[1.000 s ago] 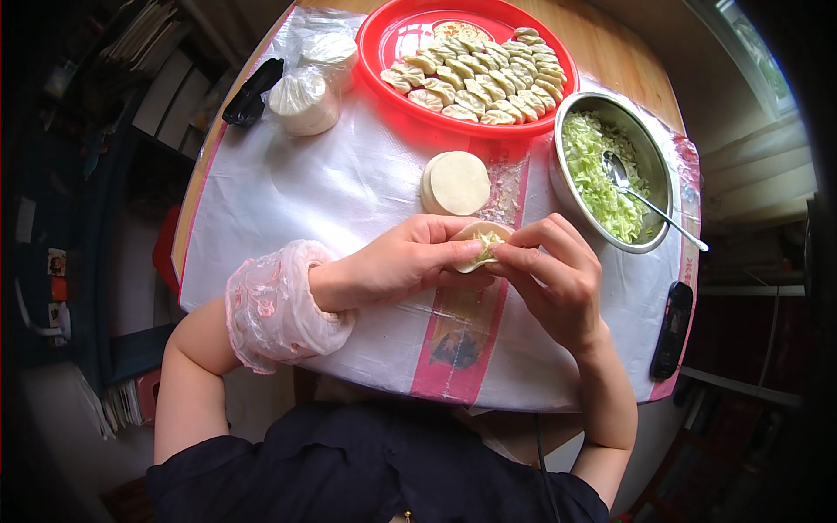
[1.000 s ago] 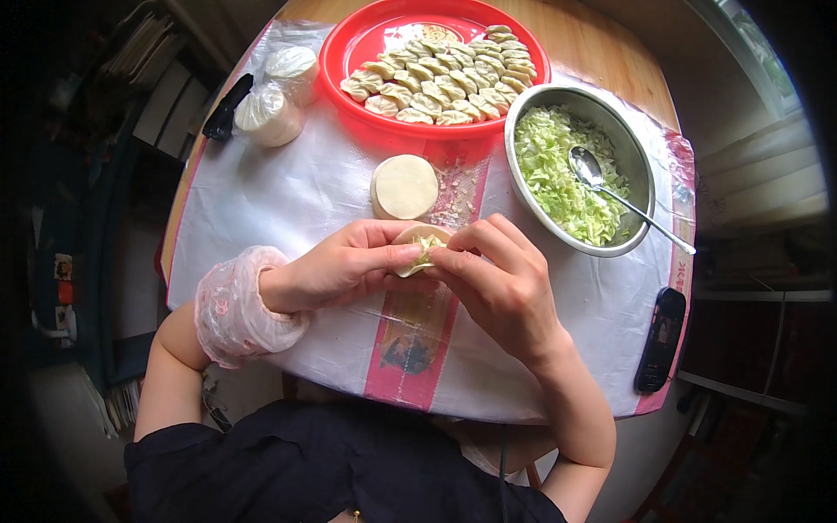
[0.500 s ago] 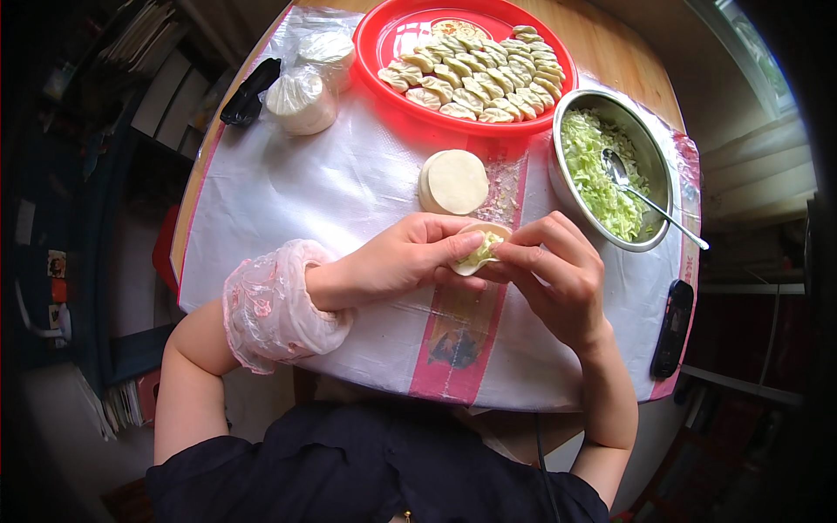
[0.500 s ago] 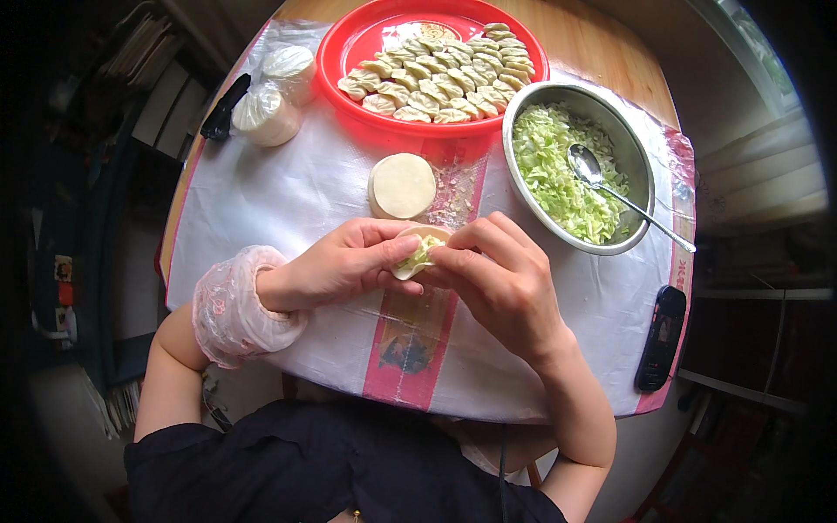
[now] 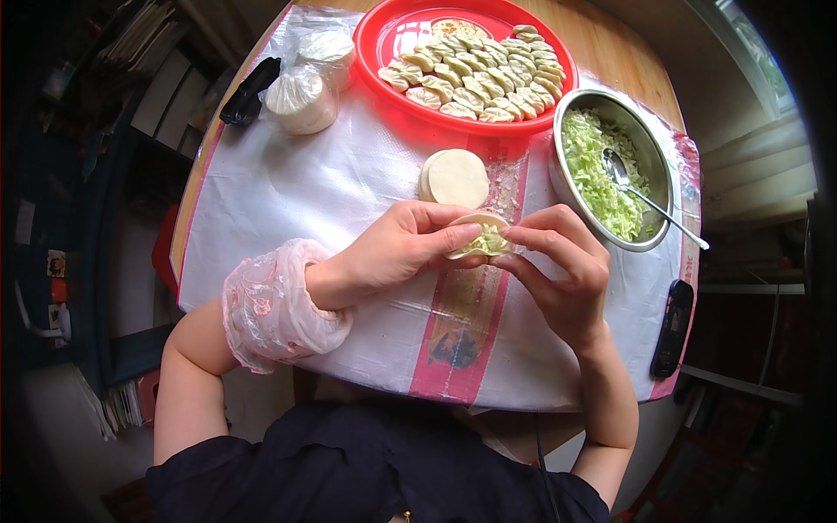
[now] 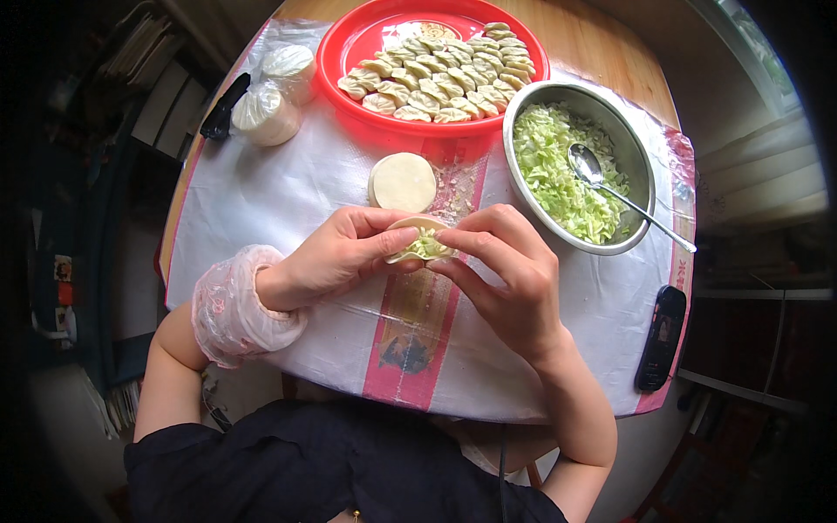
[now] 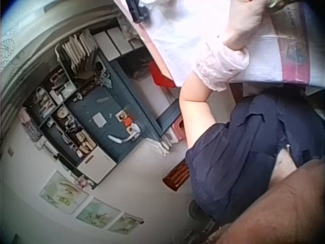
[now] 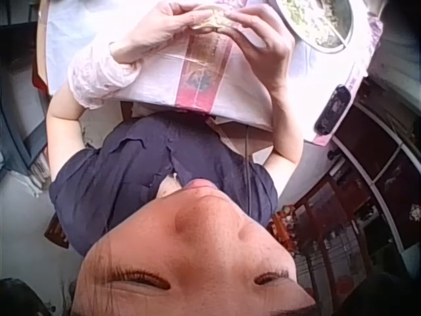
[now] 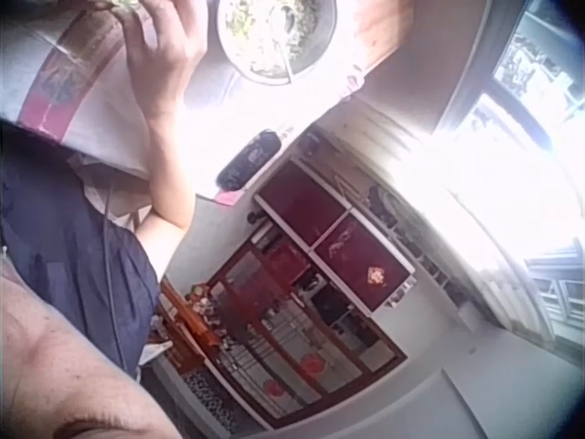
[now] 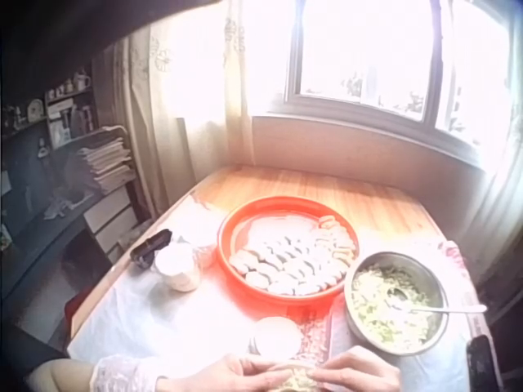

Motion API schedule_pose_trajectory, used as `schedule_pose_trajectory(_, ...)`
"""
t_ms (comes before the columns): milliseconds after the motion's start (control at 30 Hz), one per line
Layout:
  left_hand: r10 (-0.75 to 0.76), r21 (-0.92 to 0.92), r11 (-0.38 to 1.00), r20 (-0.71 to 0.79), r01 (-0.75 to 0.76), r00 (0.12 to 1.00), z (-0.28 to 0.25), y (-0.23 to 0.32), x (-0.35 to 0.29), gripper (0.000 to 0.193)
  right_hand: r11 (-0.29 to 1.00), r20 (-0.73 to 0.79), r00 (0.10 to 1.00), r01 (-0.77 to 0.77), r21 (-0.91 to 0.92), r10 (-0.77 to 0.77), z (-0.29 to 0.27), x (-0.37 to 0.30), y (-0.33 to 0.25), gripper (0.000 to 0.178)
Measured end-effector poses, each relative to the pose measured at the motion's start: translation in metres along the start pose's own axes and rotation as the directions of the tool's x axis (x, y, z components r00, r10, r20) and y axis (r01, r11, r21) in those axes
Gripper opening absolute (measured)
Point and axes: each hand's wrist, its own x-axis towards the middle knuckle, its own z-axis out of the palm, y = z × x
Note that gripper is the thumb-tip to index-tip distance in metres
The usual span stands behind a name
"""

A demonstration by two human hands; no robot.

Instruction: The recorder is shown placing filling into a dumpling skin and سپس folding the edges together.

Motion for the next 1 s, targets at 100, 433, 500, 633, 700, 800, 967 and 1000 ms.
schedule_pose_trajectory(100, 0.007, -0.01, 1.0, 0.017, -0.007, 1.0, -0.0015, -0.0014, -0.0001, 0.035, 1.0, 0.009, 1.0, -0.002, 0.006, 0.002, 0.002, 0.0003, -0.0007, 0.024)
schedule_pose_trajectory(433, -0.008, -0.032, 0.999, 0.048, 0.01, 0.999, -0.0019, -0.0049, 0.0019, 0.035, 0.999, 0.03, 0.999, 0.031, 0.005, -0.032, 0.004, 0.0001, -0.0013, 0.021)
schedule_pose_trajectory(500, -0.017, 0.008, 1.0, 0.035, 0.017, 0.999, -0.0002, -0.0019, 0.0004, 0.035, 1.0, 0.023, 0.999, 0.024, 0.007, -0.024, 0.0046, 0.0001, -0.0022, 0.022)
schedule_pose_trajectory(633, 0.002, 0.009, 1.0, 0.016, -0.003, 1.0, -0.0014, -0.0031, 0.0004, 0.034, 0.999, -0.019, 0.999, -0.028, 0.043, 0.029, 0.0059, -0.0015, -0.0018, 0.026)
schedule_pose_trajectory(700, -0.009, 0.008, 1.0, 0.017, 0.009, 1.0, -0.0022, -0.0027, 0.0002, 0.033, 1.0, -0.017, 1.0, -0.002, 0.023, 0.003, 0.0049, -0.0012, -0.0003, 0.026)
schedule_pose_trajectory(800, -0.01, -0.013, 1.0, 0.017, 0.011, 1.0, -0.002, -0.0022, 0.0004, 0.033, 1.0, -0.019, 1.0, 0.024, -0.003, -0.024, 0.0045, -0.0007, -0.0008, 0.027)
schedule_pose_trajectory(967, -0.02, -0.03, 0.999, -0.031, 0.019, 0.999, 0.0016, 0.0024, -0.0012, 0.033, 1.0, -0.032, 0.999, 0.009, -0.011, -0.009, 0.0036, -0.0006, -0.0018, 0.026)
schedule_pose_trajectory(1000, -0.026, -0.041, 0.999, -0.055, 0.024, 0.998, 0.0018, 0.0028, -0.0012, 0.033, 1.0, -0.029, 1.0, 0.002, -0.021, -0.003, 0.0029, -0.0003, -0.0019, 0.025)
